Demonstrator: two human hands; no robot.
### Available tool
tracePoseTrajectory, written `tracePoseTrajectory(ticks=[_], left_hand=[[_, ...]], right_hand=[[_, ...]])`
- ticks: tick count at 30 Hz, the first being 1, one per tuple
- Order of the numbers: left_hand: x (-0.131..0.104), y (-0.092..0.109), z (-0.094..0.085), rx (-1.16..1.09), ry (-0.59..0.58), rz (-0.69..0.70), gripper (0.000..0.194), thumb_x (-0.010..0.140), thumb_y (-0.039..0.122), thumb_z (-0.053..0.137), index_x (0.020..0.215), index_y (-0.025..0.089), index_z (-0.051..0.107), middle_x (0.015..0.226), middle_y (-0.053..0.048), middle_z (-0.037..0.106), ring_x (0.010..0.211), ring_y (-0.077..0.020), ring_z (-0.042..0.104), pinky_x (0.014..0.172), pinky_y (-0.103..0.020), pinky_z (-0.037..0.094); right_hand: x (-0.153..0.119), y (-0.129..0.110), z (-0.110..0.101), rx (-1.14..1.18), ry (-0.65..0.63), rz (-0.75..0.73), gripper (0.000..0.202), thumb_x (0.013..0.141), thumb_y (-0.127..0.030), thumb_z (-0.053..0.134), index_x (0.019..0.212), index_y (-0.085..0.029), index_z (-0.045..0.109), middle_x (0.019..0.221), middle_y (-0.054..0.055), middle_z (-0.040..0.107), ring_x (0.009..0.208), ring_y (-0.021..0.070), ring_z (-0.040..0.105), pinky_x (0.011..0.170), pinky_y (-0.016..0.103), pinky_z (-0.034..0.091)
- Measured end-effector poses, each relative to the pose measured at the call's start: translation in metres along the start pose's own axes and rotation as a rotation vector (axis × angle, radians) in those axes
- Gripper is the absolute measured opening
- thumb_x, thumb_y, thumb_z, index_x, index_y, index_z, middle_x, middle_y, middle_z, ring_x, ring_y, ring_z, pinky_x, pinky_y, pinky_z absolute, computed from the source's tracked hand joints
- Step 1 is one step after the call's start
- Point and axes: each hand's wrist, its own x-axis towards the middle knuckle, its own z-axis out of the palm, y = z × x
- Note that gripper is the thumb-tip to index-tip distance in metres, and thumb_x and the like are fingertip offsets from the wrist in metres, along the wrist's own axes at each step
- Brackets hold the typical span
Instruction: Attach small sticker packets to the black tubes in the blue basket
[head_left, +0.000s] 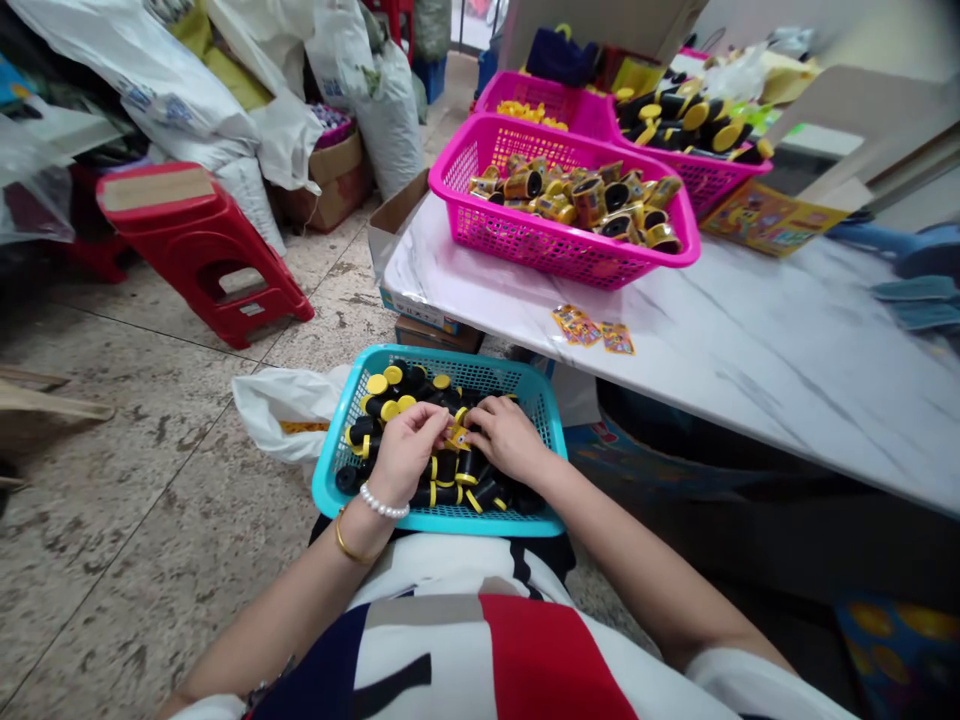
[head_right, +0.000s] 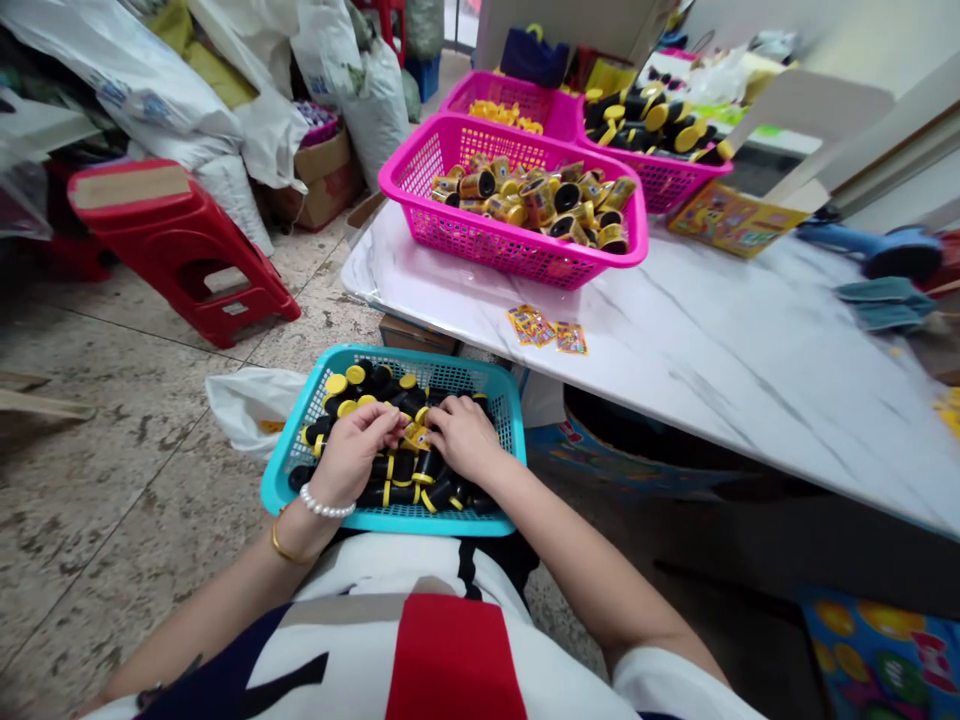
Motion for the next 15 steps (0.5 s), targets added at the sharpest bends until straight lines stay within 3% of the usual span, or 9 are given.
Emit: tracePoseTrajectory(ticks=[6,10,13,15], left_hand=[[0.001,-0.006,-0.002,-0.028,0.009,-0.021,0.022,0.073,0.035,0.07,0.072,0.014,0.066,0.074,-0.003,0.065,0.061,-0.0092,0.054,0.055,-0.02,0.042],[-0.001,-0.003,0.0,0.004,0.001,0.039,0.022,0.076,0.034,0.068,0.087,0.016,0.067,0.083,-0.004,0.067,0.069,-0.0108,0.058,0.057,-0.02,0.044],[-0.004,0.002,0.004,0.06,-0.129,0.073,0.029,0.075,0.03,0.07,0.102,0.017,0.067,0.096,-0.006,0.068,0.082,-0.014,0.061,0.066,-0.022,0.047],[-0.004,0.004,0.006,0.087,-0.189,0.053,0.022,0.074,0.03,0.07,0.091,0.015,0.069,0.084,-0.004,0.068,0.074,-0.0127,0.059,0.064,-0.022,0.046]], right_hand=[[-0.008,-0.004,0.004,0.234,0.12,-0.07,0.006,0.083,-0.017,0.06,0.077,-0.018,0.062,0.09,0.007,0.06,0.097,0.0222,0.049,0.088,0.037,0.038],[-0.012,-0.007,-0.008,0.785,0.211,0.111,0.008,0.081,-0.021,0.061,0.074,-0.018,0.061,0.087,0.004,0.061,0.087,0.0177,0.055,0.083,0.033,0.043],[-0.016,-0.009,-0.017,1.255,0.059,0.252,0.014,0.079,-0.03,0.065,0.073,-0.018,0.062,0.073,0.0,0.061,0.07,0.0133,0.056,0.07,0.028,0.044],[-0.019,-0.01,-0.018,1.403,-0.087,0.277,0.017,0.077,-0.033,0.067,0.072,-0.016,0.065,0.069,0.0,0.064,0.067,0.0126,0.057,0.068,0.027,0.045]])
